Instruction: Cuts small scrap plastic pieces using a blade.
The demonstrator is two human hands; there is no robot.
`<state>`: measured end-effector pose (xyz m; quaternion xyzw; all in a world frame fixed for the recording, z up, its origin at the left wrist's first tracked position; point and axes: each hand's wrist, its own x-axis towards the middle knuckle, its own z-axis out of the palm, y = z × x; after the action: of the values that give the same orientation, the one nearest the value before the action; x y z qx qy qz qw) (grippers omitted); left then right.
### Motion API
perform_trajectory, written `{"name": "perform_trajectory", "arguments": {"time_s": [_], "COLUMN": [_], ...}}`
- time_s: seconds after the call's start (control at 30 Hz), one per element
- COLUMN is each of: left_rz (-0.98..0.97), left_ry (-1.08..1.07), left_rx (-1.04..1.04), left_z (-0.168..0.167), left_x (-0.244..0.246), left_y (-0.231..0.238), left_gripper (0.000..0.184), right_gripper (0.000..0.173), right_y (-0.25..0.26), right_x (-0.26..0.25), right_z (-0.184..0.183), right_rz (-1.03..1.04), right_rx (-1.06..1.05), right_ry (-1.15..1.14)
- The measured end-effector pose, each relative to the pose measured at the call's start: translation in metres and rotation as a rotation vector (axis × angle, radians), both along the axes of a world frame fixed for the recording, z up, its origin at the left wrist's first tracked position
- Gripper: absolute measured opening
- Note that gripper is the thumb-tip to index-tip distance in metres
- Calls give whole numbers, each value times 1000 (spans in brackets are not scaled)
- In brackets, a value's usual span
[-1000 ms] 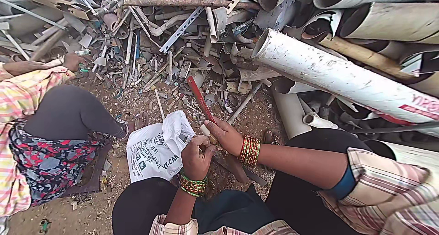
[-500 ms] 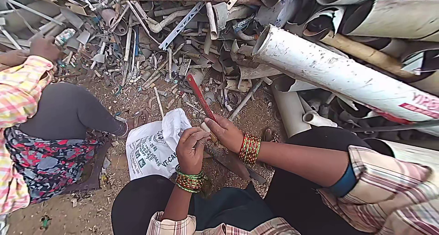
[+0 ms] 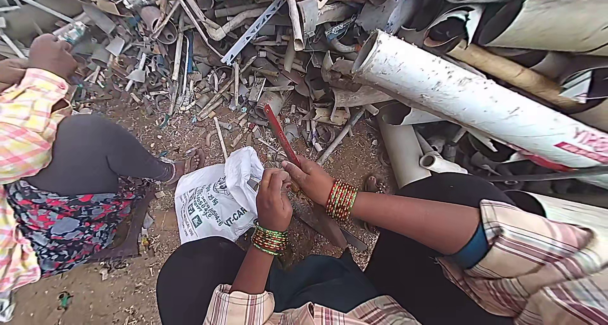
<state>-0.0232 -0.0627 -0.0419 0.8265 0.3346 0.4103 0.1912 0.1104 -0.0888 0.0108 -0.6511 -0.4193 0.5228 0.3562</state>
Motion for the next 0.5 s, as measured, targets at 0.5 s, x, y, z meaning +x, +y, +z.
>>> {"name": "perform_trajectory", "arguments": {"time_s": [0.5], "left_rz": [-96], "left_ry": [-23], "left_rx": [-60], "left_z": [13], "left_x": [-9], "left_y": [-4], "left_gripper": [18], "right_gripper": [42], "right_y": [34], "right_x": [50], "right_z": [-11], "right_rz": [-360], "right_rx": [-9], "right_ry": [142]}}
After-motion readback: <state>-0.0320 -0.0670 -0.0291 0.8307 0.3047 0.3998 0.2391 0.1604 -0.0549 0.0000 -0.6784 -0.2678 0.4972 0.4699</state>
